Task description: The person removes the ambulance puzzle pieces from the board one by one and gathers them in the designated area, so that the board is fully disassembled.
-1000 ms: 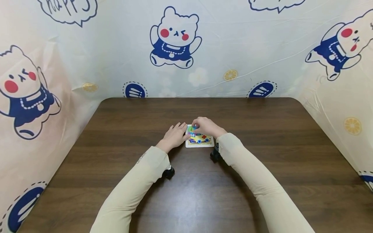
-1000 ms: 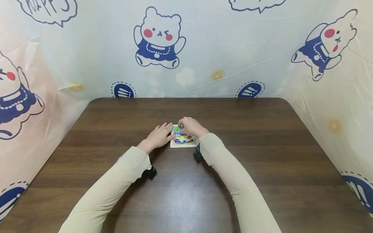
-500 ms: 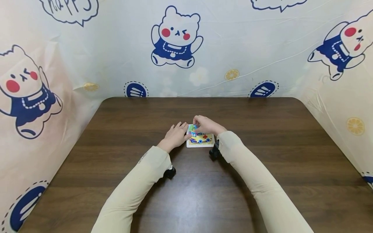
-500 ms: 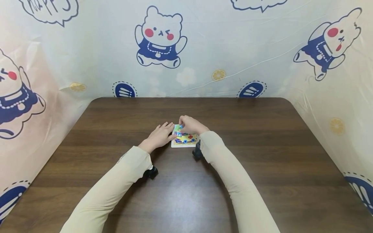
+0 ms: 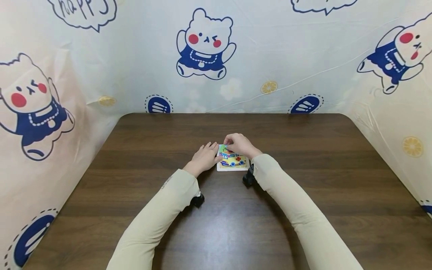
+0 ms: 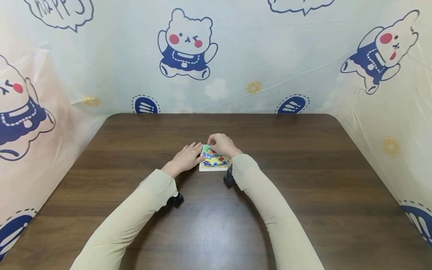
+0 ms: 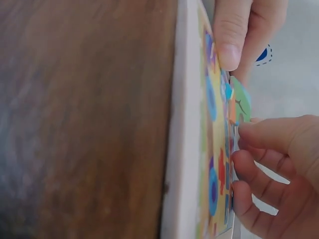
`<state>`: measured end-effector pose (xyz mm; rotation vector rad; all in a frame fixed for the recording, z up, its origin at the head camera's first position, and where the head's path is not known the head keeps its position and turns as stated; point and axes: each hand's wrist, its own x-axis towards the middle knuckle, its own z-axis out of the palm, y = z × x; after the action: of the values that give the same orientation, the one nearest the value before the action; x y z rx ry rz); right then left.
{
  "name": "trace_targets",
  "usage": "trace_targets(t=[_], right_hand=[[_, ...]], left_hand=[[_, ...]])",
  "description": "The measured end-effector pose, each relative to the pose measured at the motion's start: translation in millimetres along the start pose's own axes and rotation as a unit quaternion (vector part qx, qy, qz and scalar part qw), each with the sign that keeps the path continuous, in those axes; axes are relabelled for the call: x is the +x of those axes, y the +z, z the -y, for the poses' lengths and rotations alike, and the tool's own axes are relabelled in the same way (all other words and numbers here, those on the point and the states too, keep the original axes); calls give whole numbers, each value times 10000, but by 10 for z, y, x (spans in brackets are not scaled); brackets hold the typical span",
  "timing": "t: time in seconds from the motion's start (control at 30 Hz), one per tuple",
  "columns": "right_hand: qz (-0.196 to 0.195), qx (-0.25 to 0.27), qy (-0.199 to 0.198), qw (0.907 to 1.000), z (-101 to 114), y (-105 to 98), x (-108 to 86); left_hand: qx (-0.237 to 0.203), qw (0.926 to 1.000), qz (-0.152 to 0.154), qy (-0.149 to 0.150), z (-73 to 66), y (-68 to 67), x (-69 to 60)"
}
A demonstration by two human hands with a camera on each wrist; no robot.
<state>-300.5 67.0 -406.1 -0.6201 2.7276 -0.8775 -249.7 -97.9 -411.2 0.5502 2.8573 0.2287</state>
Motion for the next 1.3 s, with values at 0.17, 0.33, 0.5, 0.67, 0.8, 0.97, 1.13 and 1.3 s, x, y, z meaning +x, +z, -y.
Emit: trace_targets(t=[0.17, 0.33, 0.5, 0.67, 0.8, 0.97, 1.13, 1.3], right_hand=[[-98, -161, 14, 9998, 15, -7, -12], [-260, -12, -14, 9997, -24, -59, -32], [-378, 57, 29, 9993, -118, -189, -78], [-471, 32, 138, 9988, -220, -356, -160], [-488, 2, 275, 9984, -314, -471, -245], [-468, -65, 308, 9984, -463, -554, -325], [-392, -228, 246, 9987, -594, -579, -388], [-258, -409, 270, 9985, -674, -604, -455]], left_hand=[[-10, 10000, -14, -21, -20, -3, -1], [51, 10000, 1, -36, -27, -17, -7], [73, 10000, 40, -36, -32, -29, -8], [73, 10000, 58, 1, -24, -24, -11], [83, 9999, 42, 76, -17, -19, -16], [84, 9999, 26, 99, -8, -16, -13], [101, 9999, 18, 78, 6, 1, -6], [69, 9999, 3, 95, 6, -2, -5]])
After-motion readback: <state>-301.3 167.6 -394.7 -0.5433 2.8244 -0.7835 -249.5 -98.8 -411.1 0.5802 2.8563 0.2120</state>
